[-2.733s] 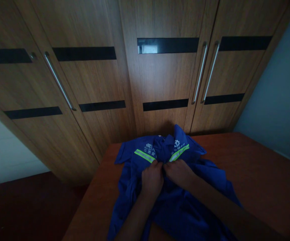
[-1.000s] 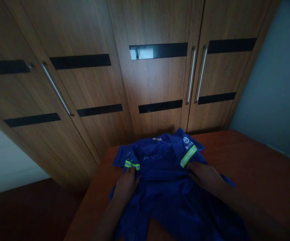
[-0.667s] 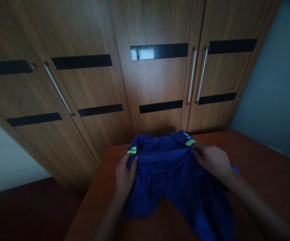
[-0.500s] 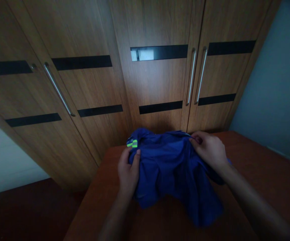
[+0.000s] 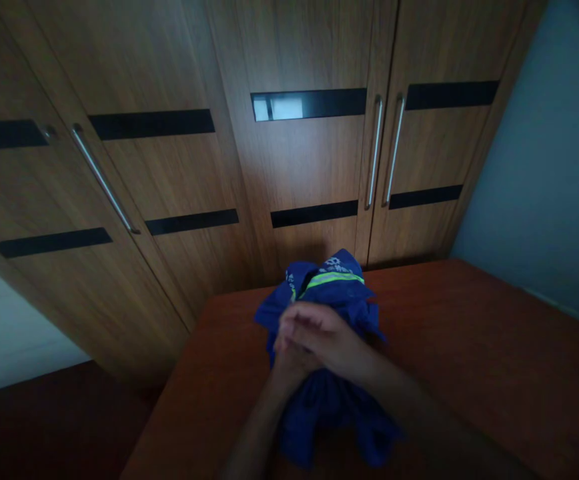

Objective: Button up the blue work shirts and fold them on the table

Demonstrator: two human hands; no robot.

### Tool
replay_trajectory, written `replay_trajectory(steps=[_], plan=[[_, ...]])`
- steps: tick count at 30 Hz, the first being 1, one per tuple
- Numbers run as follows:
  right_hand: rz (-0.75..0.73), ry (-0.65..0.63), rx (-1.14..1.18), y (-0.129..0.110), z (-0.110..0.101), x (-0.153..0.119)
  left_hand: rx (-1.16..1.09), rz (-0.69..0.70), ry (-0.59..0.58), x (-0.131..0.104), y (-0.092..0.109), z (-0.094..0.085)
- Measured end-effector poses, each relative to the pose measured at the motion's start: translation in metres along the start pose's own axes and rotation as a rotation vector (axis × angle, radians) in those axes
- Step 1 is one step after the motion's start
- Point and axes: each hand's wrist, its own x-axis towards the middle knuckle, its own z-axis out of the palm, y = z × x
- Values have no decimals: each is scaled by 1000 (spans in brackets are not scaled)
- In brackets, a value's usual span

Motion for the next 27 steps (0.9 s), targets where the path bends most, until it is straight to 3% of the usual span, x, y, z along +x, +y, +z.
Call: replay_trajectory(steps=[2, 5, 8, 11, 13, 15, 17, 19, 21, 24, 27], plan=[[14, -127, -22, 0, 10, 0, 8, -42, 35, -3, -10, -4], [16, -69, -112, -3, 6, 1, 0, -48, 28, -3, -13, -7], [-31, -37, -292, -6, -20, -8, 49, -52, -12, -1, -11, -6], [8, 35, -581, 0, -63, -35, 127, -71, -7, 2, -13, -10], [129, 146, -811, 13, -94, -62, 151, -95, 39, 4, -14, -17], [347, 166, -1006, 30, -118, -93, 168, -124, 88, 6, -13, -26], [526, 84, -1124, 45, -131, -119, 167, -147, 100, 6, -12, -35], [614, -40, -1221, 54, -133, -134, 158, -142, 55, 5, -11, -40], [660, -124, -1323, 53, -129, -135, 193, -92, -43, 2, -11, -40], [691, -145, -1451, 35, -125, -117, 350, -8, -178, -4, -14, -31], [672, -101, -1539, 7, -126, -91, 496, 26, -160, -7, -17, -20]])
